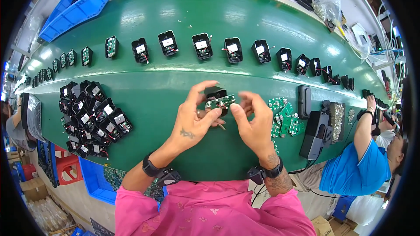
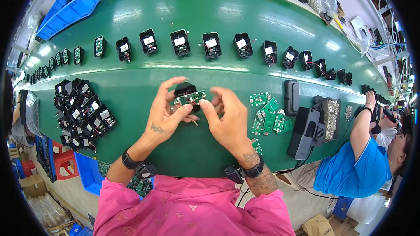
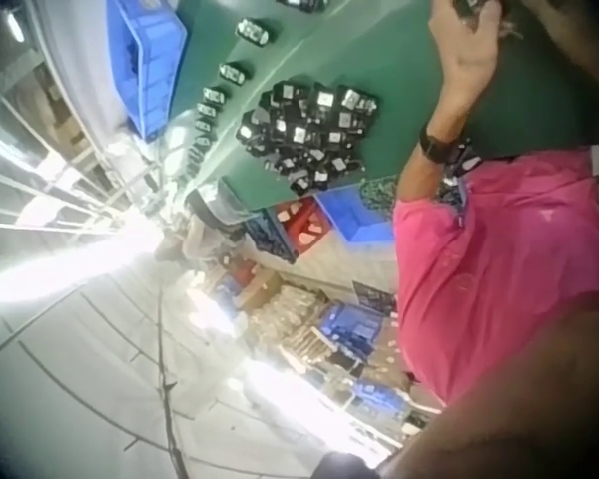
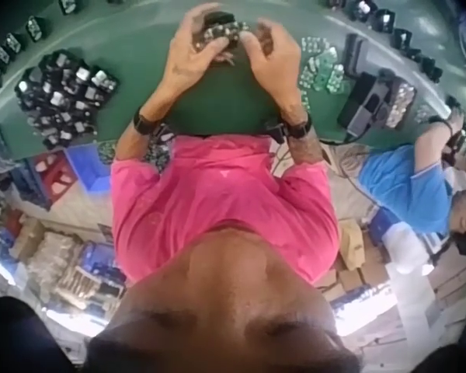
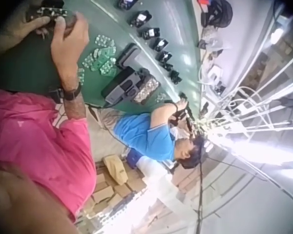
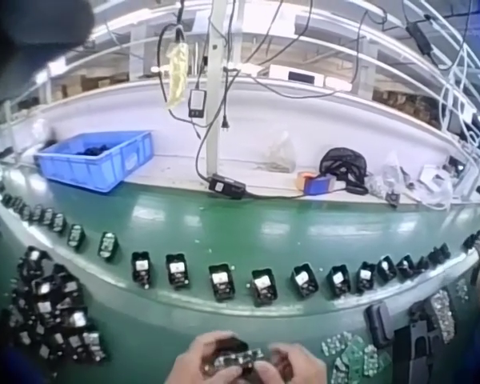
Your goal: The person assembles electronic devices by hand, picking up a black plastic housing and a green circuit board, fitting the board into the housing, and pressing them together. The person then places the assembled device onto the green conveyor belt and repeats the process.
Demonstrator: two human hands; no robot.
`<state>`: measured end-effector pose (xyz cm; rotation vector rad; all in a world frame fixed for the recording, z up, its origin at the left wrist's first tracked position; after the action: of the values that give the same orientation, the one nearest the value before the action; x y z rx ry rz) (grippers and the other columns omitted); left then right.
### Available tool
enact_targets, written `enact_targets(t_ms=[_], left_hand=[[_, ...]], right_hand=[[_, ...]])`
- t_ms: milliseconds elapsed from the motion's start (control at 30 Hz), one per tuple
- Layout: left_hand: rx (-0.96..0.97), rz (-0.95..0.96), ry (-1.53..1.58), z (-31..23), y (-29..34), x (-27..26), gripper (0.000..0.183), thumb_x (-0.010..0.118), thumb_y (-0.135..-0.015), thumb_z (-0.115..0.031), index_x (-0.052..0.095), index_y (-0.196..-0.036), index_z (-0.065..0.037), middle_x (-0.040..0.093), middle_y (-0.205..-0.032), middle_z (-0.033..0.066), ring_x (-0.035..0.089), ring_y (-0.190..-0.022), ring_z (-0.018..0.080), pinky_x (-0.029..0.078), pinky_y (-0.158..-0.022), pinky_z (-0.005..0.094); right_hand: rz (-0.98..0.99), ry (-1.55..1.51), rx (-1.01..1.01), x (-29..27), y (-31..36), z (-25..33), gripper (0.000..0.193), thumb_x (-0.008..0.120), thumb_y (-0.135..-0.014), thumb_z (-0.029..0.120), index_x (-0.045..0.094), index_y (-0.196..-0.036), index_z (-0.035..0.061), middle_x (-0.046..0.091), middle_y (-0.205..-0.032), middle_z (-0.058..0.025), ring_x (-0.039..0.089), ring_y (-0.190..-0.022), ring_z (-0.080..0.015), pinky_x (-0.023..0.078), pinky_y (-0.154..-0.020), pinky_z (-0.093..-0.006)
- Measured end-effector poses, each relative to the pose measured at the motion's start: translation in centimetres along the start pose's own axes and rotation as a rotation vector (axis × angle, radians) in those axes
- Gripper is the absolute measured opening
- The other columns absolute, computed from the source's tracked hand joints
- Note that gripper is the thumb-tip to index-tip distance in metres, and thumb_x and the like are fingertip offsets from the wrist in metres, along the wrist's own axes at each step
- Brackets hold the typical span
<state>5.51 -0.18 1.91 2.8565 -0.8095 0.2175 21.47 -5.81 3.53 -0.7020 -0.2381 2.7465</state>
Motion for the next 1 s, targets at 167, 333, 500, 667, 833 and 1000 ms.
enact_targets(t_ms=[167, 333, 500, 667, 833, 1000], left_hand=[[0.015, 0.092, -0.049, 0.5, -0.1, -0.3, 0.063, 0.068, -0.082, 0.011, 0.046, -0.140, -0.001, 0.057, -0.128, 0.0167, 0.069, -0.094, 0.0194, 0.062, -0.080, 0.0300], [-0.036, 0.055, -0.189, -0.1, -0.1, 0.3, 0.062, 0.067, -0.082, 0.012, 0.048, -0.139, -0.002, 0.057, -0.128, 0.0159, 0.071, -0.091, 0.0194, 0.063, -0.076, 0.0289], [0.001, 0.052, -0.053, 0.4, 0.0, 0.6, 0.057, 0.064, -0.085, 0.012, 0.049, -0.138, -0.002, 0.061, -0.123, 0.0159, 0.071, -0.087, 0.0181, 0.063, -0.068, 0.0270], [0.187, -0.088, -0.260, 0.9, 0.1, 0.3, 0.057, 0.063, -0.080, 0.012, 0.058, -0.133, -0.008, 0.067, -0.117, 0.0125, 0.071, -0.079, 0.0148, 0.058, -0.061, 0.0246], [0.276, -0.131, -0.440, 0.3, 0.1, 0.7, 0.057, 0.057, -0.082, 0.013, 0.061, -0.133, -0.011, 0.067, -0.118, 0.0142, 0.068, -0.079, 0.0131, 0.055, -0.060, 0.0258], [0.232, -0.067, -0.333, 0.7, 0.0, 1.0, 0.059, 0.051, -0.086, 0.012, 0.053, -0.141, -0.010, 0.066, -0.114, 0.0145, 0.069, -0.079, 0.0129, 0.057, -0.063, 0.0278]], right_hand=[[0.165, -0.255, 0.198, 0.1, 0.1, -1.4, 0.013, 0.068, -0.093, 0.007, 0.064, -0.094, -0.0051, 0.066, -0.073, -0.0027, 0.060, -0.062, -0.0067, 0.047, -0.054, -0.0222], [0.082, -0.423, 0.146, -0.1, 0.7, -1.4, 0.008, 0.068, -0.092, 0.003, 0.065, -0.094, -0.0043, 0.066, -0.080, -0.0037, 0.059, -0.066, -0.0061, 0.046, -0.056, -0.0209], [0.106, -0.324, 0.038, -0.1, 0.5, -1.5, 0.006, 0.065, -0.093, 0.001, 0.063, -0.090, -0.0039, 0.056, -0.080, -0.0002, 0.050, -0.064, -0.0043, 0.040, -0.054, -0.0213], [0.247, -0.320, 0.068, -0.4, 0.0, -1.1, 0.017, 0.063, -0.096, 0.009, 0.063, -0.083, -0.0022, 0.054, -0.074, 0.0012, 0.046, -0.063, -0.0048, 0.037, -0.054, -0.0243], [0.293, -0.106, -0.042, 0.0, 0.3, -0.5, 0.020, 0.065, -0.093, 0.012, 0.062, -0.079, -0.0030, 0.058, -0.067, -0.0105, 0.052, -0.058, -0.0190, 0.041, -0.055, -0.0315], [0.180, -0.076, -0.020, -0.3, 0.1, -0.5, 0.021, 0.066, -0.093, 0.011, 0.062, -0.079, -0.0036, 0.059, -0.064, -0.0094, 0.052, -0.055, -0.0157, 0.040, -0.052, -0.0309]])
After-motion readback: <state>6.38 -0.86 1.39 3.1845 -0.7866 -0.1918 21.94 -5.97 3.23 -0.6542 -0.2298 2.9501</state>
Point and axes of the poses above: each hand's wrist, its own y-axis away from the middle knuckle, its own x-axis out of the palm, z = x × y, the point moved 3 cm from there along -y, towards the middle knuckle
